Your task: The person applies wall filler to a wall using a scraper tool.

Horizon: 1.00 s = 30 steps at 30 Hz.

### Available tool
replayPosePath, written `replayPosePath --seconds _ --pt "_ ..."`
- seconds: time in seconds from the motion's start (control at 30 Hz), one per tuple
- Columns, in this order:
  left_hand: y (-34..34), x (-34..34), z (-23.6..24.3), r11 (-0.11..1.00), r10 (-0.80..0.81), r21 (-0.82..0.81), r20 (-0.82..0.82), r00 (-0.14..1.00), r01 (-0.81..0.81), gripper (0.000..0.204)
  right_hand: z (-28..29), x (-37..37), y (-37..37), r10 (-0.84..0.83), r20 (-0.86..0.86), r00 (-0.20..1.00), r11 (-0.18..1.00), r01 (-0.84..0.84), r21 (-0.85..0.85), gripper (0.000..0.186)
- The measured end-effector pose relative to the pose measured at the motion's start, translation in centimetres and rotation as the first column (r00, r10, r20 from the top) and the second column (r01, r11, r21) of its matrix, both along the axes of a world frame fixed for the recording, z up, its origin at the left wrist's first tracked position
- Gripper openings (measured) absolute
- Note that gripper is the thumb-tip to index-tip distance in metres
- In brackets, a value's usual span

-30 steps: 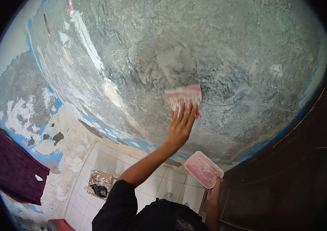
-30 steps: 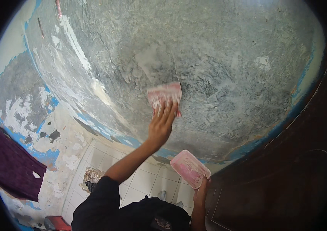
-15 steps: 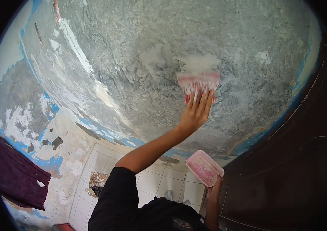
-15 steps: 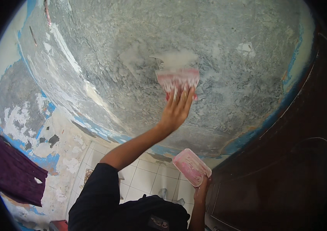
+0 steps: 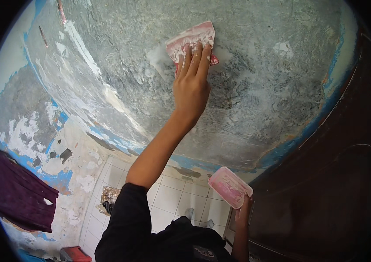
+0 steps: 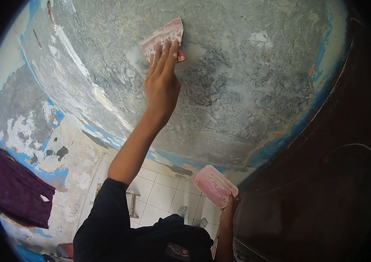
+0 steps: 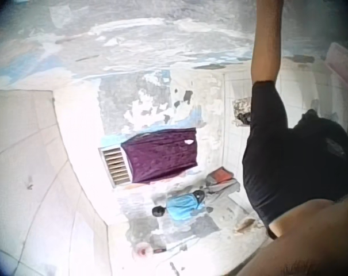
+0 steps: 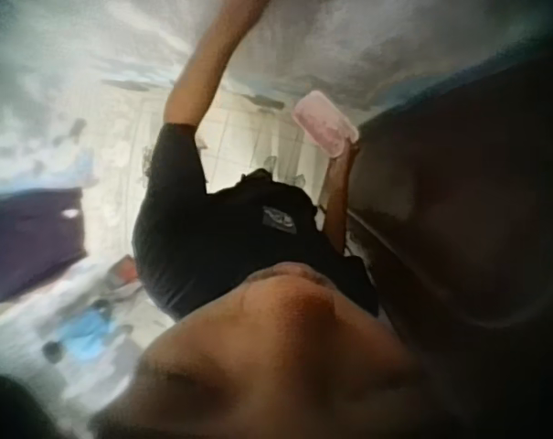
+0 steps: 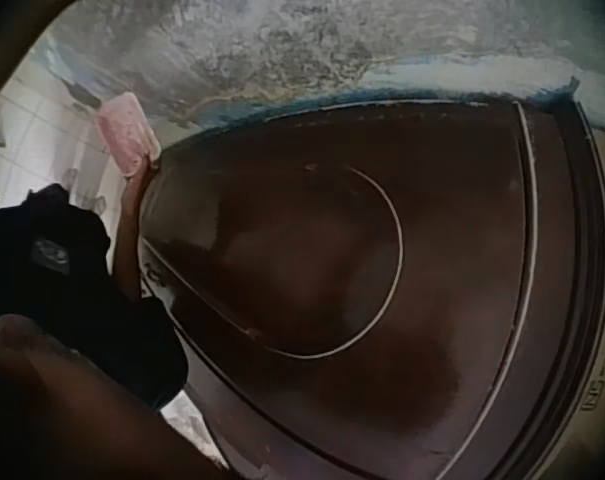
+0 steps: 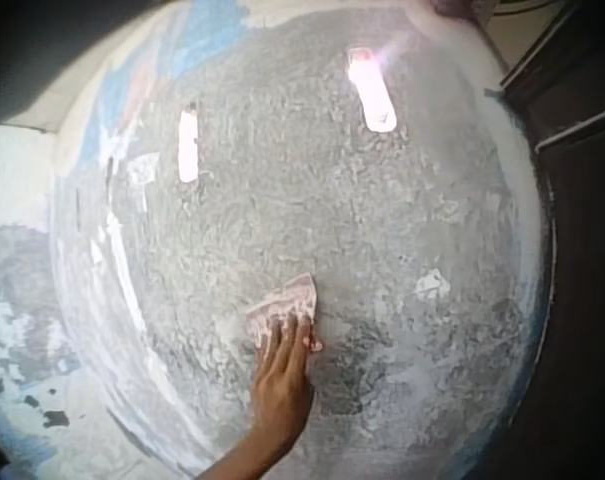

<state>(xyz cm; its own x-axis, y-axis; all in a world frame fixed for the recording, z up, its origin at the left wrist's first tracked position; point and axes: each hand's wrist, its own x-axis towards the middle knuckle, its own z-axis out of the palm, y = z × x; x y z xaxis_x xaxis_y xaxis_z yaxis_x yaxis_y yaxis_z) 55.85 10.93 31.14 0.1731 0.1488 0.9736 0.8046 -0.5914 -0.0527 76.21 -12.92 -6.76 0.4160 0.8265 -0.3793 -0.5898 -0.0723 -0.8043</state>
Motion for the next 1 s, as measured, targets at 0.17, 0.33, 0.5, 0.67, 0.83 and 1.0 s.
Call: replayPosePath --seconds 0.17,0.33,0.5,0.67,0.83,1.0 --pt "-1.4 3.1 -6.5 0.995 -0.002 -0.097 -0.107 0.994 -0.009 0.069 -0.1 0.4 -0.5 0.007 -0.025 1.0 1.0 -0.007 0.002 0.064" --pt "-5.1 4.6 -15.0 0.959 -0.111 -0.276 -0.147 0.983 0.067 0.068 -0.1 1.2 -1.6 -0.051 -0.046 0.998 0.997 0.048 -0.06 0.05" --pt "-2.7 1.3 -13.8 0.986 -0.083 -0.138 0.098 0.992 0.096 0.071 0.6 2.4 -2.1 -0.063 -0.009 0.998 0.996 0.062 -0.064 0.05" --pt "0.8 3.0 -16.3 0.99 0.046 -0.123 -0.192 0.98 -0.071 0.059 -1.4 3.1 -1.3 -0.021 0.032 0.999 0.999 0.022 -0.04 0.05" --pt "-3.8 4.5 -28.8 0.943 -0.023 -0.32 -0.331 0.943 -0.09 0.058 1.0 1.7 -1.0 -0.011 -0.008 1.0 1.0 0.011 0.006 0.052" --pt "-6.7 3.0 -22.5 0.955 -0.098 -0.273 0.068 0.993 0.113 0.062 0.3 2.5 -1.9 -0.031 -0.014 0.999 0.998 0.031 -0.049 0.054"
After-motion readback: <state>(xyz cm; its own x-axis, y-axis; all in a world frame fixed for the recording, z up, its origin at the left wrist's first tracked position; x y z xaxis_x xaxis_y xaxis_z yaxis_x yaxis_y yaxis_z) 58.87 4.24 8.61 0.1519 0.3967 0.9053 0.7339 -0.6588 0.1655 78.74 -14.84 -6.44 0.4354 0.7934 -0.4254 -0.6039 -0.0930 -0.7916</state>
